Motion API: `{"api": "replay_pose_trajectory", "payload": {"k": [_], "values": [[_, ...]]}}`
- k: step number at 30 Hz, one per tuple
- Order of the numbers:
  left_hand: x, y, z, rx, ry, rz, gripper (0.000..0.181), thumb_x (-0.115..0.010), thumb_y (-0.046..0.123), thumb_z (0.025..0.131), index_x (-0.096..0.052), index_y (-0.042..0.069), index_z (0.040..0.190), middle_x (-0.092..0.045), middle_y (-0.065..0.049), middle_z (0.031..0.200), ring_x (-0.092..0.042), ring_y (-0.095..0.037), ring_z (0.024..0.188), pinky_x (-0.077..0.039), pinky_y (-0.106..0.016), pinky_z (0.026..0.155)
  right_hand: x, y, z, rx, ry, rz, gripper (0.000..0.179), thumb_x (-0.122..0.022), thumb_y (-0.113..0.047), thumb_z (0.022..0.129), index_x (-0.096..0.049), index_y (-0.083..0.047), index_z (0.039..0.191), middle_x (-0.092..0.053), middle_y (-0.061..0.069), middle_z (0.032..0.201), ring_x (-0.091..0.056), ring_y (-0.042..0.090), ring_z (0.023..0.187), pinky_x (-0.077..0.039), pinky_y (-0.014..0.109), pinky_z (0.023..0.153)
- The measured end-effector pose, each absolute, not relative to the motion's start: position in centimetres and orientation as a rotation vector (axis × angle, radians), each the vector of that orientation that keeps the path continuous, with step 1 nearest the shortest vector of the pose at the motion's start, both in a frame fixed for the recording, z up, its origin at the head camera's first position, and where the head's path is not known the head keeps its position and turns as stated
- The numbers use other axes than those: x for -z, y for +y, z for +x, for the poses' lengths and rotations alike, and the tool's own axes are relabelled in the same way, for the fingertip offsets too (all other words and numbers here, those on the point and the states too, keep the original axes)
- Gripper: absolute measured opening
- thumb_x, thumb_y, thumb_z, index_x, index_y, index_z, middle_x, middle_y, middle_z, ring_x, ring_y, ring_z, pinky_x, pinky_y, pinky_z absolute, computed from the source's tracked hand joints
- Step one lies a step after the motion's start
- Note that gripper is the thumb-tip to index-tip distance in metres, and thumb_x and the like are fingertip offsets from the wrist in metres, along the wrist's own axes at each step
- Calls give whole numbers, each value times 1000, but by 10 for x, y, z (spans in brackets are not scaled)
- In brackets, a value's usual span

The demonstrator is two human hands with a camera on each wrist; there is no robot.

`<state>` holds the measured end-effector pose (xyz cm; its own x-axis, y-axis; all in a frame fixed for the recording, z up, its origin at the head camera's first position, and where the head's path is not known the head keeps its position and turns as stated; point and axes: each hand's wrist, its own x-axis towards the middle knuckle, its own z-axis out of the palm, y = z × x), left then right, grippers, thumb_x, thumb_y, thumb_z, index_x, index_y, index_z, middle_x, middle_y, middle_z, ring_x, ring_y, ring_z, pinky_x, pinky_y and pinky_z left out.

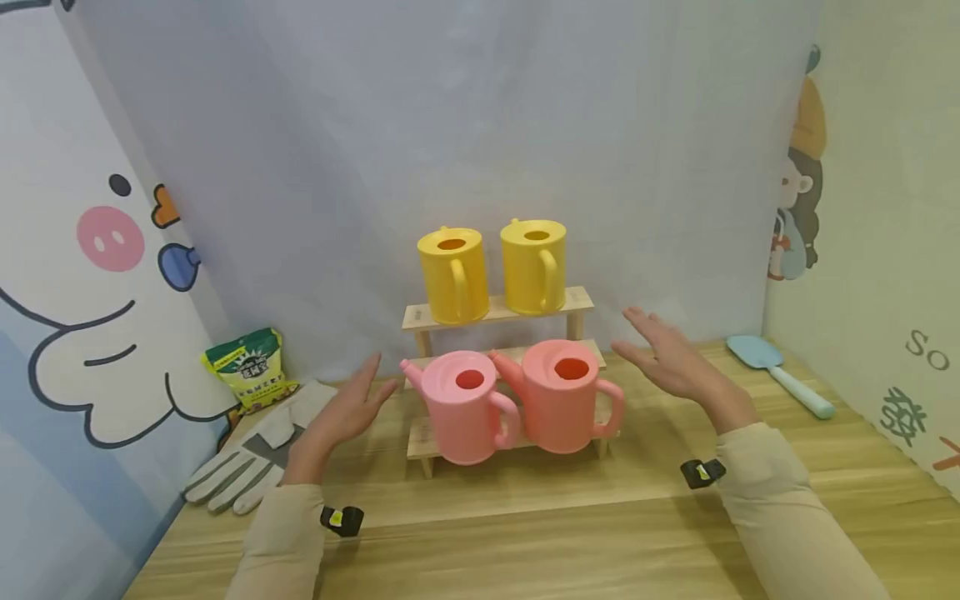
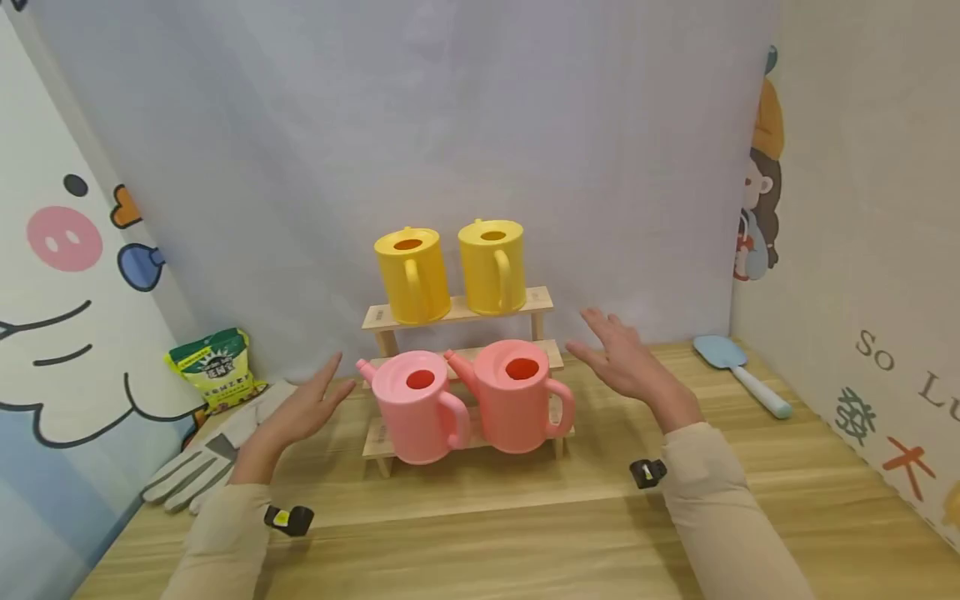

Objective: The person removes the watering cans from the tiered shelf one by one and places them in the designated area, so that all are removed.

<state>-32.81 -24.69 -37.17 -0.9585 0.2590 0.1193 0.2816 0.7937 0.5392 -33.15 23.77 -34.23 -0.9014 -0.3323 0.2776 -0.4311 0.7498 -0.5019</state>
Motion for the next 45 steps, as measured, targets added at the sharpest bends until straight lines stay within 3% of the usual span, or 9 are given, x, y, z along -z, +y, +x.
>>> {"api": "replay_pose_trajectory", "payload": {"k": [5,10,14,17,24,31,39,45], "values": [[377,-244,-327,1054,-2920,-443,77,-36,48,108,-5,-1,160,-8,-25,164,-12,-43,149,-16,-59,118,340,240,-316,-970,-2764,628,72,-47,-46,106,-22,-4,160,-22,24,161,-20,47,146,-21,67,113],[379,-243,-326,1142,-2867,-477,76,-34,47,109,-6,-3,159,-16,-29,161,-17,-44,147,-18,-59,117,342,242,-304,-1116,-2672,702,63,-49,-39,107,-34,-2,155,-38,21,155,-33,43,142,-31,63,110],[376,-242,-326,1267,-2800,-505,71,-34,40,110,-6,-4,159,-21,-33,157,-23,-46,145,-22,-59,116,344,243,-299,-1293,-2559,839,54,-58,-25,104,-43,-1,151,-55,16,143,-53,33,130,-48,38,103],[376,-240,-326,1388,-2750,-491,67,-35,36,111,-8,-2,159,-25,-32,157,-26,-45,144,-24,-58,116,345,242,-297,-1386,-2487,932,52,-66,-15,99,-49,-1,146,-63,15,133,-63,26,119,-52,24,92],[383,-235,-331,1681,-2595,-559,60,-36,27,111,-14,1,160,-16,-28,161,-25,-44,145,-27,-57,115,347,234,-294,-1409,-2477,990,49,-70,-12,95,-56,1,140,-72,12,115,-69,14,104,-56,28,85],[391,-232,-333,2070,-2466,-597,60,-34,23,112,-5,5,161,-3,-21,165,-16,-36,149,-26,-45,118,347,229,-291,-1451,-2534,986,51,-76,-17,92,-60,-2,137,-75,3,106,-71,17,100,-58,31,83],[395,-231,-336,2110,-2441,-617,60,-39,19,110,-12,-4,158,-10,-22,164,-20,-36,148,-25,-46,118,345,227,-293,-1479,-2518,1060,56,-79,-12,88,-58,0,138,-75,8,104,-72,21,97,-58,32,82],[399,-230,-342,2031,-2513,-575,67,-51,28,107,-19,2,160,-18,-14,165,-28,-32,147,-32,-43,115,341,225,-293,-1432,-2562,1072,66,-82,-15,86,-53,2,142,-75,6,103,-72,20,96,-58,31,83]]}}
